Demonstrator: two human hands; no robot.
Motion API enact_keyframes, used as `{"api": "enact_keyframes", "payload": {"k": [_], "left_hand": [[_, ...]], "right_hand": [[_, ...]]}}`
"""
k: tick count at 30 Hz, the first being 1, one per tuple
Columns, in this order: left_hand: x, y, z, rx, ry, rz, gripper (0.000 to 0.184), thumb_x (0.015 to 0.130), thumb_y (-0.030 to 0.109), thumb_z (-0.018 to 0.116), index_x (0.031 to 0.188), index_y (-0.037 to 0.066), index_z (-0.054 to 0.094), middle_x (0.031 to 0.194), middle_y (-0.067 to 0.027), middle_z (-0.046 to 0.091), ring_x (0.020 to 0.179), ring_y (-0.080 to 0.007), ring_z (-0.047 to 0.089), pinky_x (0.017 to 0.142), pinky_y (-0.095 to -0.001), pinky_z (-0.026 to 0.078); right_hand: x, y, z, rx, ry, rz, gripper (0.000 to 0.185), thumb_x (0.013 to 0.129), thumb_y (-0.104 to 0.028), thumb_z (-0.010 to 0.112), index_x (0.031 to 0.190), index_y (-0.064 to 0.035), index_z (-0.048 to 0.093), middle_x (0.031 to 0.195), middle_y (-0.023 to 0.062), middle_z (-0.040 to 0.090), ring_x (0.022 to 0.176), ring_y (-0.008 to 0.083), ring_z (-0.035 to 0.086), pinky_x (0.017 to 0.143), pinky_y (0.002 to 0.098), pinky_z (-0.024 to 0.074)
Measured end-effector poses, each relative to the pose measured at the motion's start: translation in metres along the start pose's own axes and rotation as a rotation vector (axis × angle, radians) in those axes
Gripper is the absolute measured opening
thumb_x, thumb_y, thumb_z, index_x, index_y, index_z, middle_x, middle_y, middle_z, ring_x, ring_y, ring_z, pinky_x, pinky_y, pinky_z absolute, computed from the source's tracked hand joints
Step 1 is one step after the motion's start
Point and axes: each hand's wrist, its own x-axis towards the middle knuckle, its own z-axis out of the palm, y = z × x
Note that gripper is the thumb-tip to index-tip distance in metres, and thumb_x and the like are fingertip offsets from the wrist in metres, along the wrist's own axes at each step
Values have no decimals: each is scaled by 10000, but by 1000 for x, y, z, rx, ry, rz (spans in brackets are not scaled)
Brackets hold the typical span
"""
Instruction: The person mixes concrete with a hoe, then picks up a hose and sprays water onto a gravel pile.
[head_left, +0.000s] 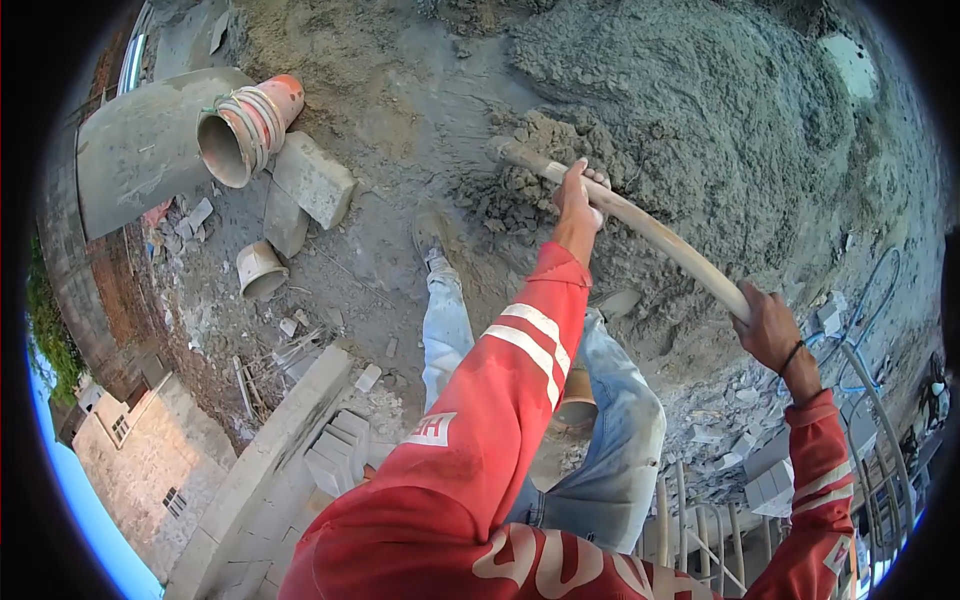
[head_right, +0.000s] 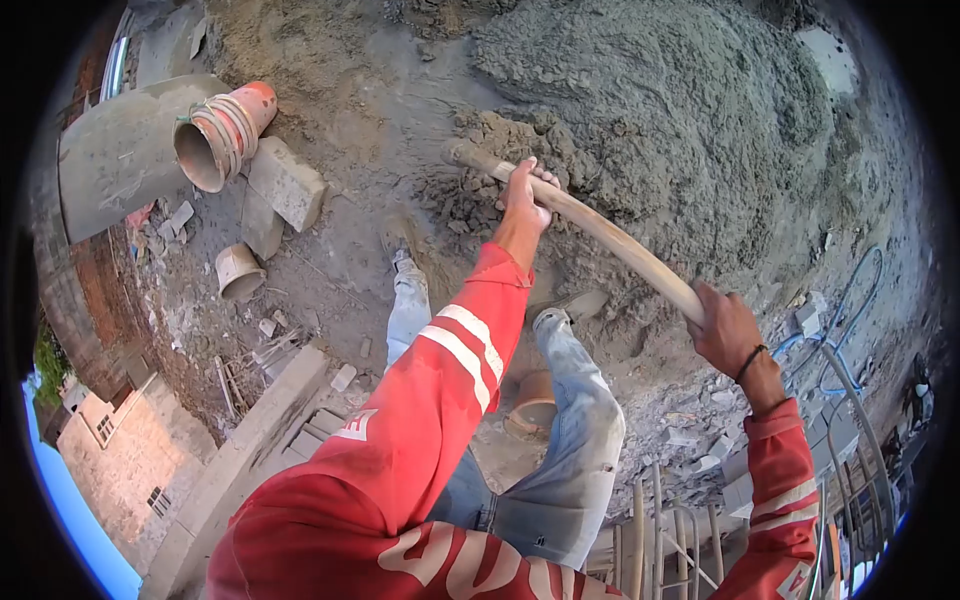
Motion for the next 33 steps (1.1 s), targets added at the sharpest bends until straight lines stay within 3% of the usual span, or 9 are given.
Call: {"api": "enact_keyframes", "payload": {"k": [6, 11, 15, 18, 22, 24, 25, 27, 33], "left_hand": [[-122, -107, 2, 33, 40, -288, 204, 806, 179, 683, 804, 108, 492, 631, 2, 447, 548, -149, 452, 575, -347, 436], [-135, 31, -59, 214, -76, -168, 211, 819, 193, 684, 787, 98, 499, 580, 7, 444, 498, -138, 448, 507, -319, 420], [-62, 240, -62, 557, -56, 237, 166, 838, 130, 649, 826, 25, 521, 600, -30, 470, 490, -147, 486, 468, -320, 442], [1, 384, -58, 766, 96, 480, 141, 879, 102, 588, 930, 16, 489, 682, -52, 507, 496, -147, 496, 433, -298, 455], [67, 514, -70, 1431, 454, 771, 376, 884, 157, 585, 1157, -36, 413, 779, -139, 580, 572, -195, 589, 477, -340, 506], [96, 544, -87, 1770, 662, 992, 418, 862, 182, 606, 1167, -57, 450, 876, -192, 620, 637, -232, 637, 516, -364, 527], [102, 558, -90, 1770, 667, 983, 418, 862, 182, 606, 1167, -57, 450, 876, -192, 620, 637, -232, 637, 516, -364, 527], [111, 573, -97, 1820, 687, 718, 384, 840, 180, 623, 1094, -89, 519, 876, -198, 638, 624, -251, 645, 529, -389, 527], [124, 549, -157, 1589, 521, 614, 246, 839, 132, 607, 841, -114, 597, 654, -142, 610, 507, -230, 600, 463, -381, 485]], "right_hand": [[-138, 82, 29, -119, 64, 321, 325, 709, -86, 636, 1020, -63, 545, 741, 201, 623, 696, 422, 599, 610, 496, 462], [-115, -83, 98, 154, -20, 298, 247, 681, -57, 609, 924, -76, 568, 729, 196, 620, 689, 422, 595, 609, 496, 454], [17, -262, 182, 364, 49, 285, 300, 684, -77, 645, 973, -76, 568, 713, 226, 609, 707, 436, 600, 616, 492, 474], [156, -404, 215, 591, 90, 239, 407, 690, -117, 660, 1083, -89, 557, 740, 227, 628, 711, 441, 601, 661, 515, 493], [314, -542, 212, 731, 118, 236, 381, 750, -179, 652, 1102, -63, 569, 812, 233, 643, 774, 434, 617, 680, 490, 496], [357, -575, 221, 743, 52, 270, 428, 740, -176, 656, 1140, -64, 553, 832, 238, 646, 786, 440, 615, 698, 486, 503], [357, -589, 215, 739, 44, 271, 428, 740, -176, 656, 1140, -64, 553, 832, 238, 646, 786, 440, 615, 698, 486, 503], [352, -602, 203, 688, -36, 312, 446, 737, -176, 656, 1153, -68, 539, 877, 234, 652, 839, 427, 621, 728, 485, 506], [309, -570, 161, 533, -210, 250, 424, 740, -180, 659, 1126, -73, 517, 931, 240, 635, 900, 415, 613, 757, 493, 503]]}}
